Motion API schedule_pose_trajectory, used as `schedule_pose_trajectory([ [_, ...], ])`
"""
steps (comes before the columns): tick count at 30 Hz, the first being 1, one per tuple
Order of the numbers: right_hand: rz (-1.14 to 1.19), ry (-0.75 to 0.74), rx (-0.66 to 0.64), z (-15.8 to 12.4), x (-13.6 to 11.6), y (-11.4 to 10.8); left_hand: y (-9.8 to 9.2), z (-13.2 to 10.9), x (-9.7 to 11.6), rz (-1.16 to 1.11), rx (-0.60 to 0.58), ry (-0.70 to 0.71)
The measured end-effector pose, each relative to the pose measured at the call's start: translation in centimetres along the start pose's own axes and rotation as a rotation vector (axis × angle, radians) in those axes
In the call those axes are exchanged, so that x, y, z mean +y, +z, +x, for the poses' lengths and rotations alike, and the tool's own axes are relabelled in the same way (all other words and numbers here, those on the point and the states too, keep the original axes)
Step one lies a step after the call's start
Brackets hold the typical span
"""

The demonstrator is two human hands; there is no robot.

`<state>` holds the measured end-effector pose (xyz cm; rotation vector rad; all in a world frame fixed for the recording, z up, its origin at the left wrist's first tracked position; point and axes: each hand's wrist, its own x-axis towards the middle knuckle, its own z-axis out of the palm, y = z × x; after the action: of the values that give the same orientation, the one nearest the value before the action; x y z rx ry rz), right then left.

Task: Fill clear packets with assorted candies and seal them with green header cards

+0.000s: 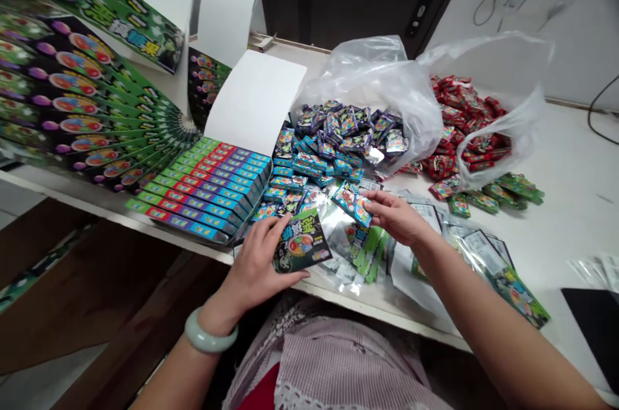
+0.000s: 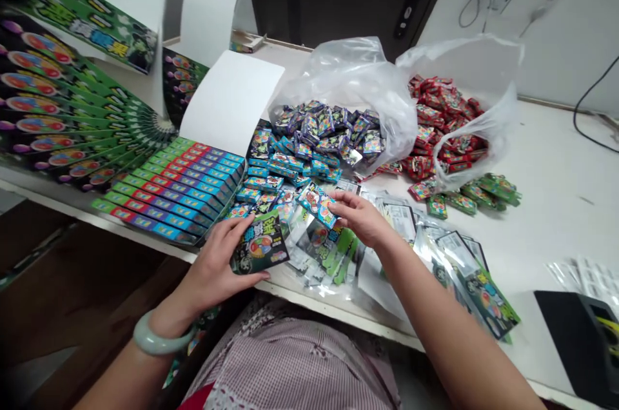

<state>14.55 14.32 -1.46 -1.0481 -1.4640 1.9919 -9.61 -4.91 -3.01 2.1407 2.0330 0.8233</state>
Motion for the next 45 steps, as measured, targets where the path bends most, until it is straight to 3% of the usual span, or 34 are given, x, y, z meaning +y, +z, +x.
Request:
schedule_pose_trajectory([
  [5, -0.34, -0.166, 0.076, -1.0, 0.0, -2.2, 0.1, 0.2, 0.4, 0.02, -0.014, 0.001],
  [7, -0.6, -0.237, -0.003, -0.4, -0.5, -2.9, 0.1, 0.3, 0.7, 0.028, -0.016, -0.002],
  [10, -0.932, -0.231, -0.229, 1.1, -1.4, -3.1, 0.3, 0.6, 1.3, 0.025, -0.036, 0.001],
  [11, -1.012, -0.233, -0.231, 1.5, -1.7, -2.9, 0.3, 0.6, 1.5, 0.02, -0.042, 0.002],
  [15, -1.267, -0.349, 0.001, 1.0, -1.6, -2.1, 0.4, 0.6, 1.6, 0.029, -0.036, -0.004],
  [17, -1.334, -0.37, -0.025, -0.1, -0.7, -1.6, 0.4, 0.5, 1.4, 0.045, -0.032, -0.01],
  [20, -1.416, -0.371, -0.106, -0.9, 1.2, -0.8, 0.4, 0.6, 1.2, 0.026, -0.065, -0.016],
  [24, -1.415, -0.397, -0.189, 0.3, 2.4, 0.3, 0.1, 0.6, 1.3, -0.033, -0.121, -0.011],
  [27, -1.317, -0.469, -0.12, 0.1, 0.9, 0.1, -0.2, 0.3, 1.3, -0.02, -0.116, -0.024],
  [30, -1.135, -0.599, -0.006, -2.3, -1.9, -0.7, -0.4, 0.1, 1.3, -0.008, -0.094, -0.027],
  [34, -1.091, -0.618, -0.305, -6.2, -5.0, -0.4, 0.0, 0.6, 1.7, -0.058, -0.083, 0.03],
  [36, -1.123, -0.595, -0.396, -7.0, -5.8, 0.3, 0.1, 0.9, 2.0, -0.073, -0.09, 0.076],
  [40, -1.163, -0.592, -0.389, -6.8, -6.0, 1.2, 0.2, 1.3, 2.9, -0.086, -0.126, 0.143],
  [45, -1.303, -0.639, -0.342, -6.2, -5.2, 1.7, 0.5, 1.5, 3.9, -0.105, -0.132, 0.097],
])
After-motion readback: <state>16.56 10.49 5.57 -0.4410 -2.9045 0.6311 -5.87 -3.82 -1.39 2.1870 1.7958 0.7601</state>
